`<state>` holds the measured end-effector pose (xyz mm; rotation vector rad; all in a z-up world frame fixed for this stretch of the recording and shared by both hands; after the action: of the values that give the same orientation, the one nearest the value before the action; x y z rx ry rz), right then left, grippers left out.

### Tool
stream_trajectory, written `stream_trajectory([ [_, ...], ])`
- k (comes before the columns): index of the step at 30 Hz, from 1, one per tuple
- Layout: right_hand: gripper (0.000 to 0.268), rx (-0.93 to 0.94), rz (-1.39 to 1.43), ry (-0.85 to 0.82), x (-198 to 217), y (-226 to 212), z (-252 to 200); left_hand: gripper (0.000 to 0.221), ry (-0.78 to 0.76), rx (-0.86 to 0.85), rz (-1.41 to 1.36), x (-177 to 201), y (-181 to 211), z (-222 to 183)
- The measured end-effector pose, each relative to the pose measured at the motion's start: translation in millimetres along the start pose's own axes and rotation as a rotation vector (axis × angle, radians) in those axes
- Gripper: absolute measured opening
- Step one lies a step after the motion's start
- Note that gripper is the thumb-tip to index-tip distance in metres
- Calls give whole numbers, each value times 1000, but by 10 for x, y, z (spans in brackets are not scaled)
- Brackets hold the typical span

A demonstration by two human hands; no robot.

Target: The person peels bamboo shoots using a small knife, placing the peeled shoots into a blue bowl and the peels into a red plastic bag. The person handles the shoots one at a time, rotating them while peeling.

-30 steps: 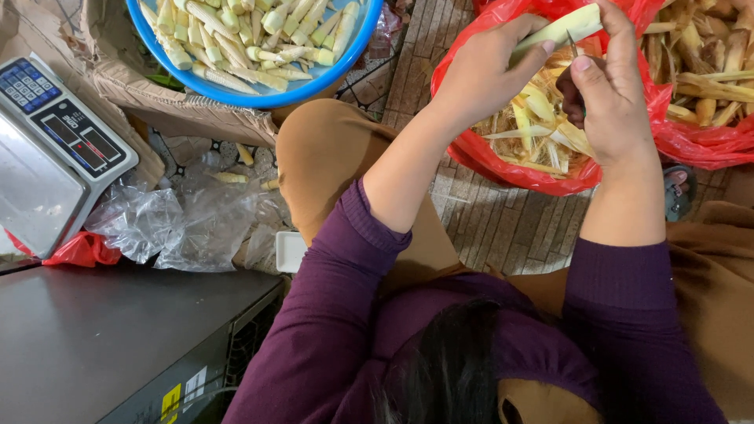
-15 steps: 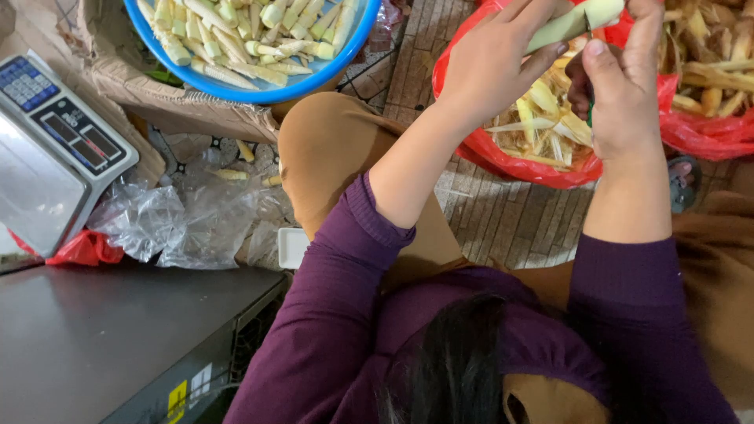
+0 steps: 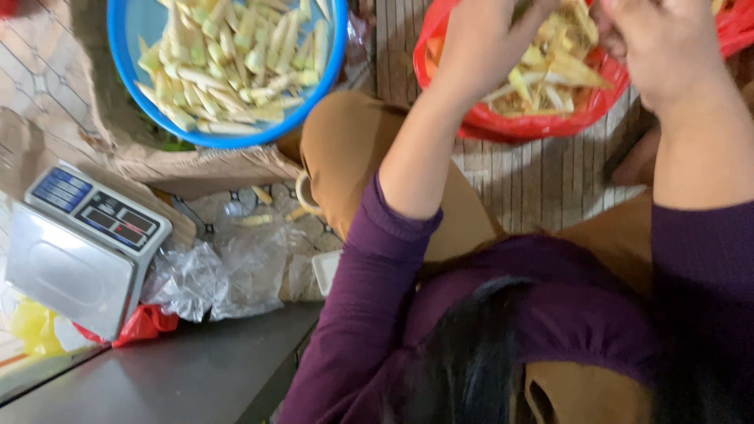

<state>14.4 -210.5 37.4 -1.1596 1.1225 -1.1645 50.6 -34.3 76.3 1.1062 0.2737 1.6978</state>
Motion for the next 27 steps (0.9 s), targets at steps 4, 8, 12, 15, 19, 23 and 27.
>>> stream_trajectory([
  [4, 29, 99, -179, -34, -267, -473, -39, 34, -129, 172, 274, -84, -54, -49],
  [8, 49, -117, -30, -44, -277, -282, -121, 39, -188, 245, 244, -108, 22, -169],
  [12, 54, -116, 10, -84, -159, -104, -68, 38, -149, 194, 261, -197, -87, -152],
  [15, 53, -10, 38, -131, -120, -92, 21, 41, -229, 257, -20, -251, -94, -146],
  [19, 56, -227, -65, -79, -200, -127, 65, 41, -324, 397, -108, -266, -192, -154],
  [23, 46, 20, 116, -198, -166, 193, 189, 40, -262, 433, -94, -243, -339, -168],
  [27, 43, -22, 116, -163, -137, 257, 225, 36, -195, 388, -25, -289, -393, -209],
])
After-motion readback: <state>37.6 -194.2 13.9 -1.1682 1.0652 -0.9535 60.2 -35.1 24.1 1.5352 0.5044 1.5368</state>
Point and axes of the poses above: each hand's wrist, its own z-axis towards the middle knuckle, its own x-axis out of the back of the hand, y = z × x, the point moved 9 cm from there along z, towards the middle knuckle, and after that the axes turned 13 degrees about z, right-handed, at the moved point
